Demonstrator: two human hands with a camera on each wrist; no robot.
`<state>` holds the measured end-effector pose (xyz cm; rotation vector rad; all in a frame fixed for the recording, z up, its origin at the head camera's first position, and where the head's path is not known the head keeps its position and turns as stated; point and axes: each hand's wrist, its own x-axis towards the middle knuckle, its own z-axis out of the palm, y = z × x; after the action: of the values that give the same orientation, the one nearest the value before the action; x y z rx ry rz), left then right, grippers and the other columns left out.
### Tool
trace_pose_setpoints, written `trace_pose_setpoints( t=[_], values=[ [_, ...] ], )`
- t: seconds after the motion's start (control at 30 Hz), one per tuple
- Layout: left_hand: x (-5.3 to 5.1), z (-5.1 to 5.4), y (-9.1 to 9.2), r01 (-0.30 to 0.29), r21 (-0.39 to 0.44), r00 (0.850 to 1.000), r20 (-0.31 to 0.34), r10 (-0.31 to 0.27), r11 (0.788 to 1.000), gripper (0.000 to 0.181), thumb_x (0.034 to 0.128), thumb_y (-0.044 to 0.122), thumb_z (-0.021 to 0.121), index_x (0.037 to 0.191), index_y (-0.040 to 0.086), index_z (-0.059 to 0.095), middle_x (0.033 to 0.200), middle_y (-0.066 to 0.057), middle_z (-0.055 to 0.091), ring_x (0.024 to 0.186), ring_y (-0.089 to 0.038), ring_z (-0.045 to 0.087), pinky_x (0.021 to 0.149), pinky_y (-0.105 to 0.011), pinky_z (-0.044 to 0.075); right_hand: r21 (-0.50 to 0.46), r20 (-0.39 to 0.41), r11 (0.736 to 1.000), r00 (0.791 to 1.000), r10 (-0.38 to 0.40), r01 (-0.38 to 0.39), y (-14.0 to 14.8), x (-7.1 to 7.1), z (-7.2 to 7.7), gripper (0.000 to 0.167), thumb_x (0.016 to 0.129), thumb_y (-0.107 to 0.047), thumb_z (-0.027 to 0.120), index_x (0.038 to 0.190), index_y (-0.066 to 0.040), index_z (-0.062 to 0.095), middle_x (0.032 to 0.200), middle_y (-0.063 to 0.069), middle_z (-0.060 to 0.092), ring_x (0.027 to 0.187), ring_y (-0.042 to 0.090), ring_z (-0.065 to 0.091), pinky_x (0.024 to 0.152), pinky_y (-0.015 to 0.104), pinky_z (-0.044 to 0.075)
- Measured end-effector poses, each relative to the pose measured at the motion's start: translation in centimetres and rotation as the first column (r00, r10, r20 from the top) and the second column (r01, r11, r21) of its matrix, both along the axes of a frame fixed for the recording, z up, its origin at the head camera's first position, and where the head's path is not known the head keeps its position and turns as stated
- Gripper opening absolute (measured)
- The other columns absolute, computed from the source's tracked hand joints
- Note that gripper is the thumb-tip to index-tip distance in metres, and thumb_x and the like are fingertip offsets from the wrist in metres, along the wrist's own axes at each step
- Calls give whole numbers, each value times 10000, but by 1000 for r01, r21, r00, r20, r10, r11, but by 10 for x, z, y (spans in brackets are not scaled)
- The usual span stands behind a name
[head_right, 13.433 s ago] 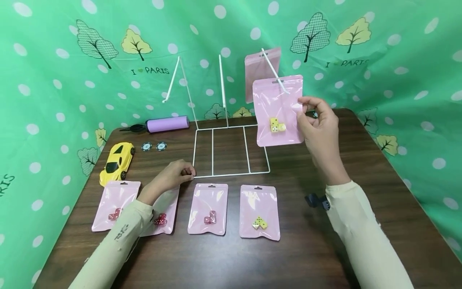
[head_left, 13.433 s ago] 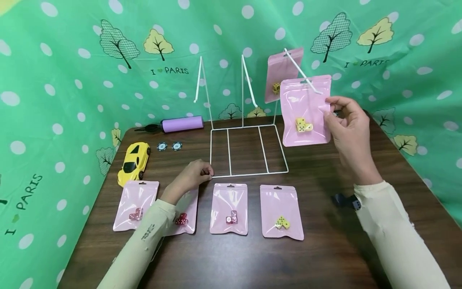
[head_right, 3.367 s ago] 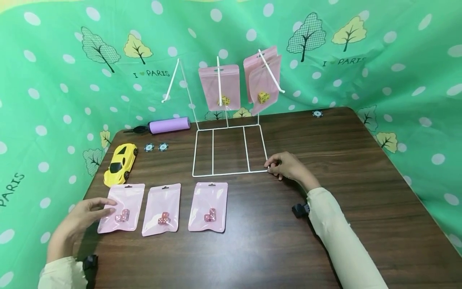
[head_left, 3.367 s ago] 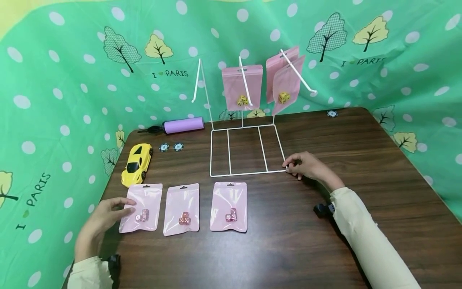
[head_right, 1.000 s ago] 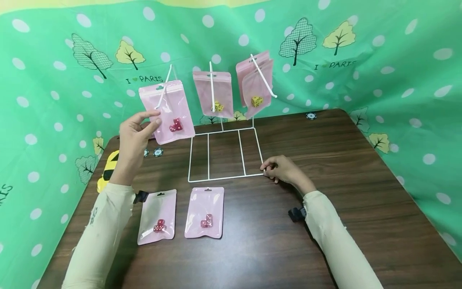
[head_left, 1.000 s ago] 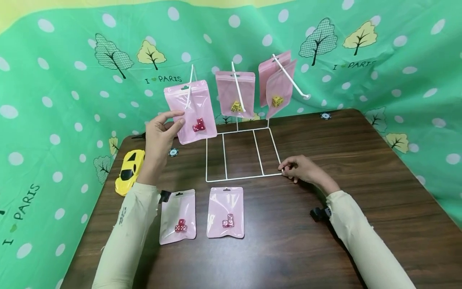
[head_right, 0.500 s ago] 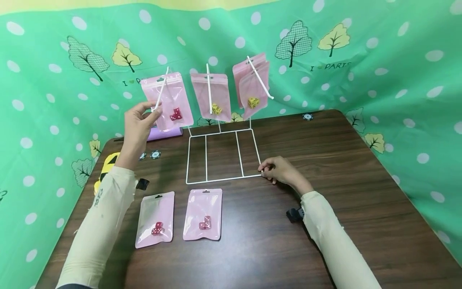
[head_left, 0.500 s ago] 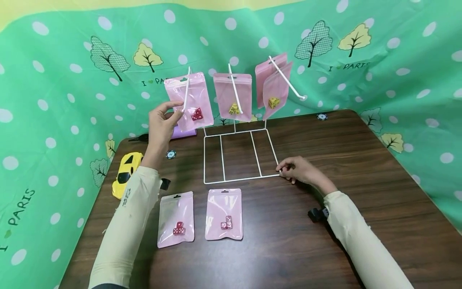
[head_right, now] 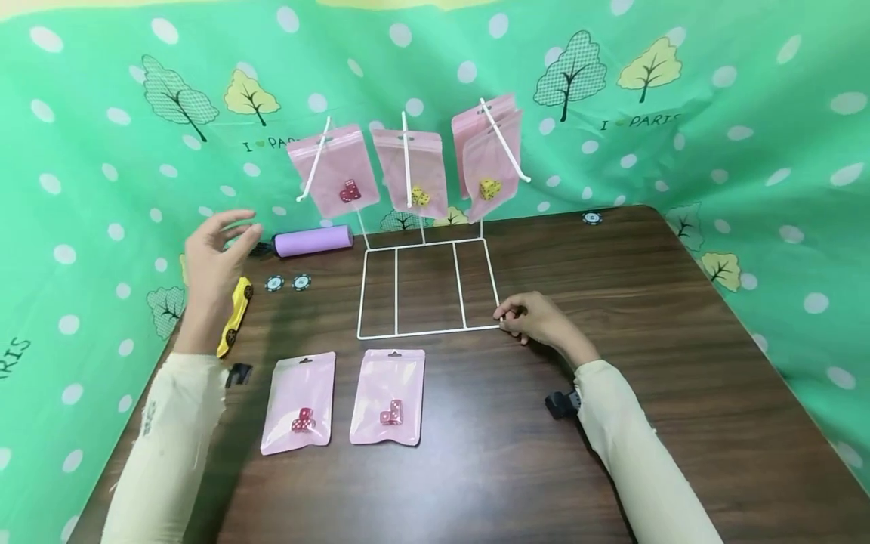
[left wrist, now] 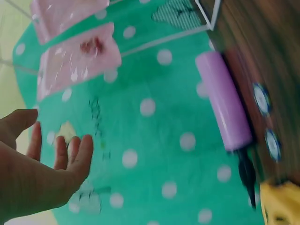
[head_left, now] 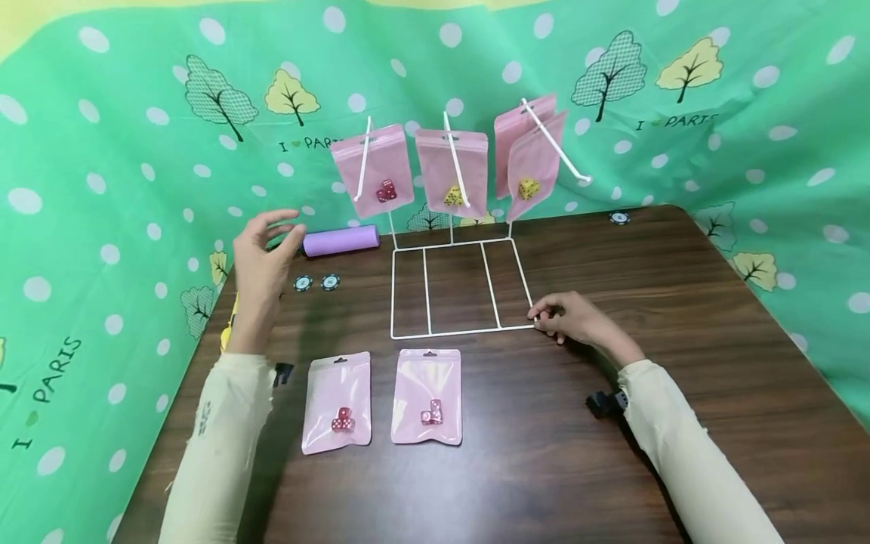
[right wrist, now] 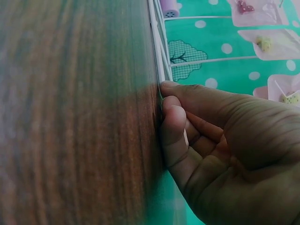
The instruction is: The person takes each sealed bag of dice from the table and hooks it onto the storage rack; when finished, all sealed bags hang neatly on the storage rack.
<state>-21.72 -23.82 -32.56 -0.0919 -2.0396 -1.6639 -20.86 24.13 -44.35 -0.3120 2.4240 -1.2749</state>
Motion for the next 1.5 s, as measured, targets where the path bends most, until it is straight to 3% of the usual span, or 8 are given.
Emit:
trace_pose_setpoints(
  t=[0.23, 0.47, 0.57, 0.73, 0.9, 1.13, 1.3, 1.5],
  values=[
    [36, -21, -32, -72, 3, 988, 139, 70, 997, 255, 1003, 77, 773, 1254, 37, 760, 1176, 18, 699, 1014, -117, 679, 773, -193, 576, 14, -15, 1000, 1000, -3, 4, 14, -2, 4, 232, 1071, -37, 650, 1268, 77, 696, 885, 105, 624, 710, 213, 593, 575, 326, 543],
    [76, -41, -52, -1, -276, 907, 405, 117, 961, 512, 1044, 176, 743, 1487, -16, 574, 1424, -216, 599, 918, 18, 649, 690, -197, 608, -4, -13, 1000, 1000, -8, 8, 15, -2, 2, 231, 1069, -36, 651, 1262, 82, 697, 903, 107, 625, 718, 203, 591, 579, 322, 545],
    [95, -45, -55, 67, -389, 876, 463, 132, 919, 605, 1047, 269, 753, 1538, -3, 527, 1446, -298, 585, 918, -111, 716, 683, -255, 622, 3, -18, 1000, 1000, -10, 10, 13, -2, 2, 223, 1071, -43, 650, 1257, 68, 706, 907, 109, 625, 727, 204, 594, 587, 320, 549],
    [123, -58, -46, 182, -575, 837, 516, 181, 797, 690, 1042, 425, 744, 1531, -10, 528, 1447, -333, 595, 1073, -463, 732, 876, -540, 588, 5, -18, 1000, 1000, -5, 5, 9, -1, 3, 218, 1067, -41, 658, 1253, 61, 711, 905, 114, 632, 727, 205, 598, 585, 316, 549],
    [141, -79, -24, 260, -650, 801, 558, 216, 714, 712, 1006, 475, 769, 1472, -18, 555, 1389, -333, 611, 1162, -495, 674, 964, -704, 502, 3, -11, 1000, 1000, 10, -10, 5, -1, 2, 230, 1075, -39, 639, 1269, 68, 702, 914, 125, 636, 730, 218, 597, 582, 326, 546],
    [148, -92, -14, 320, -624, 789, 592, 164, 713, 704, 968, 404, 829, 1469, -6, 553, 1357, -307, 610, 1184, -456, 626, 968, -691, 499, 4, 4, 1000, 1000, 14, -14, 2, -2, -2, 238, 1082, -36, 620, 1279, 74, 698, 924, 127, 635, 733, 217, 590, 583, 323, 542],
    [151, -94, -10, 360, -611, 770, 621, 145, 705, 730, 934, 385, 866, 1477, 12, 551, 1331, -324, 586, 1194, -464, 593, 953, -696, 505, -2, 15, 1000, 1000, 10, -10, 2, -1, -3, 241, 1080, -33, 624, 1283, 74, 695, 918, 126, 634, 737, 220, 591, 586, 323, 545],
    [151, -96, -6, 375, -608, 766, 628, 136, 700, 647, 879, 314, 924, 1370, 29, 614, 1227, -290, 587, 1081, -413, 602, 878, -629, 525, 5, 4, 1000, 1000, 10, -10, 2, -2, -3, 234, 1076, -34, 629, 1274, 70, 698, 917, 127, 635, 744, 216, 594, 586, 320, 546]
  ],
)
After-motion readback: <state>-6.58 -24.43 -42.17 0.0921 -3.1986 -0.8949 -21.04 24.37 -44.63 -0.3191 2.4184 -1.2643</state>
